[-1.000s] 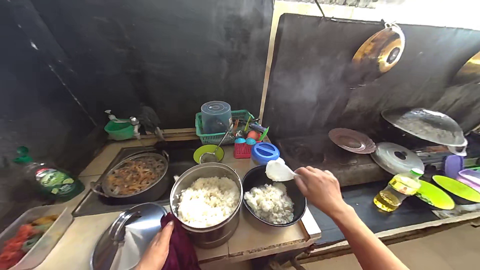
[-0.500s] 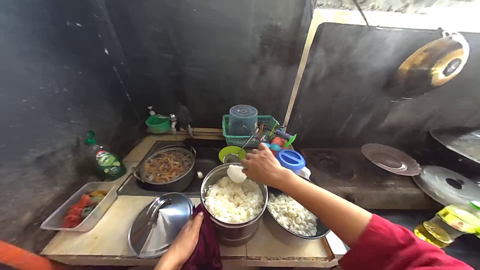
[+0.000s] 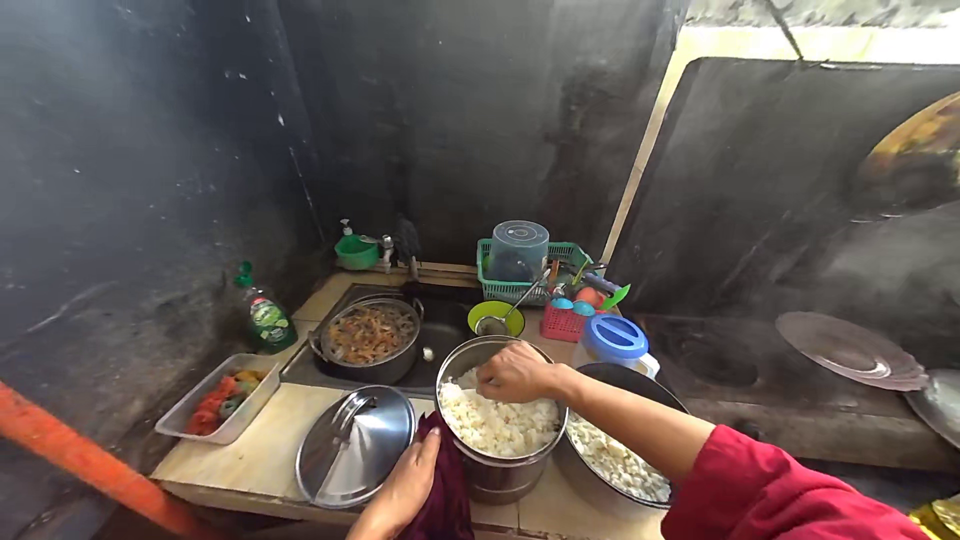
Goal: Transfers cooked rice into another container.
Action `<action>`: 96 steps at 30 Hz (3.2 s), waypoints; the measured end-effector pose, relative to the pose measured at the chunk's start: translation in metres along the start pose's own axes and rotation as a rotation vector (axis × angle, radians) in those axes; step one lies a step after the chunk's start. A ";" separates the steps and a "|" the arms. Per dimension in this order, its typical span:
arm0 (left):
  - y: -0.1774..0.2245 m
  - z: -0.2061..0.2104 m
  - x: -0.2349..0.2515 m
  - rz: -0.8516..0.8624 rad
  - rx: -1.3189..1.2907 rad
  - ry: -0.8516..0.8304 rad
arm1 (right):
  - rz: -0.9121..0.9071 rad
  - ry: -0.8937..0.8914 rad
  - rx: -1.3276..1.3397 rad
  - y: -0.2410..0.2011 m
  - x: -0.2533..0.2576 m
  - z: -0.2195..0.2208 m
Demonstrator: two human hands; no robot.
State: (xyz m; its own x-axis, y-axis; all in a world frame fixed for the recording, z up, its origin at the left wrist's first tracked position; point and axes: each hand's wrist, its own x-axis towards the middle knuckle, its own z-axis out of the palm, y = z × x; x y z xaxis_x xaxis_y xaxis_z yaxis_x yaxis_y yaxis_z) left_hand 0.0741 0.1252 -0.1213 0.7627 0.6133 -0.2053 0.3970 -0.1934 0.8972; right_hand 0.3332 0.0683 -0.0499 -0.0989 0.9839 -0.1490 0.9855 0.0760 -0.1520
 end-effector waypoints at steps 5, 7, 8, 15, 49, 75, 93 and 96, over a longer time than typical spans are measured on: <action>-0.001 0.001 0.000 -0.002 -0.012 -0.003 | 0.032 -0.010 0.106 0.004 -0.019 0.011; -0.002 0.000 0.001 0.002 -0.031 -0.003 | 0.045 -0.015 0.113 0.006 -0.027 0.004; -0.003 0.000 0.000 0.003 -0.042 -0.005 | 0.053 -0.017 0.115 0.006 -0.031 0.000; -0.002 0.002 -0.001 0.005 -0.050 0.005 | 0.069 -0.074 0.115 -0.002 -0.027 0.003; -0.007 0.002 -0.003 -0.004 -0.052 0.017 | 0.595 0.358 0.539 0.047 -0.123 -0.016; -0.002 0.003 -0.008 -0.026 -0.052 0.052 | 0.785 0.472 -0.187 0.019 -0.289 -0.002; 0.004 0.003 -0.004 -0.072 -0.061 0.009 | 0.230 -0.134 -0.301 0.005 -0.031 -0.025; 0.005 0.002 -0.005 -0.069 -0.076 -0.001 | 0.175 -0.189 -0.211 0.009 -0.023 -0.025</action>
State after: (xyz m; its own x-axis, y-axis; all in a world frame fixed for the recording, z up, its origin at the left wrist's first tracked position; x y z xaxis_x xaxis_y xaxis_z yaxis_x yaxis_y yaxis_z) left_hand 0.0733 0.1195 -0.1169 0.7356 0.6222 -0.2678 0.4085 -0.0921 0.9081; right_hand 0.3479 0.0505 -0.0237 0.0701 0.9391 -0.3364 0.9947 -0.0402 0.0951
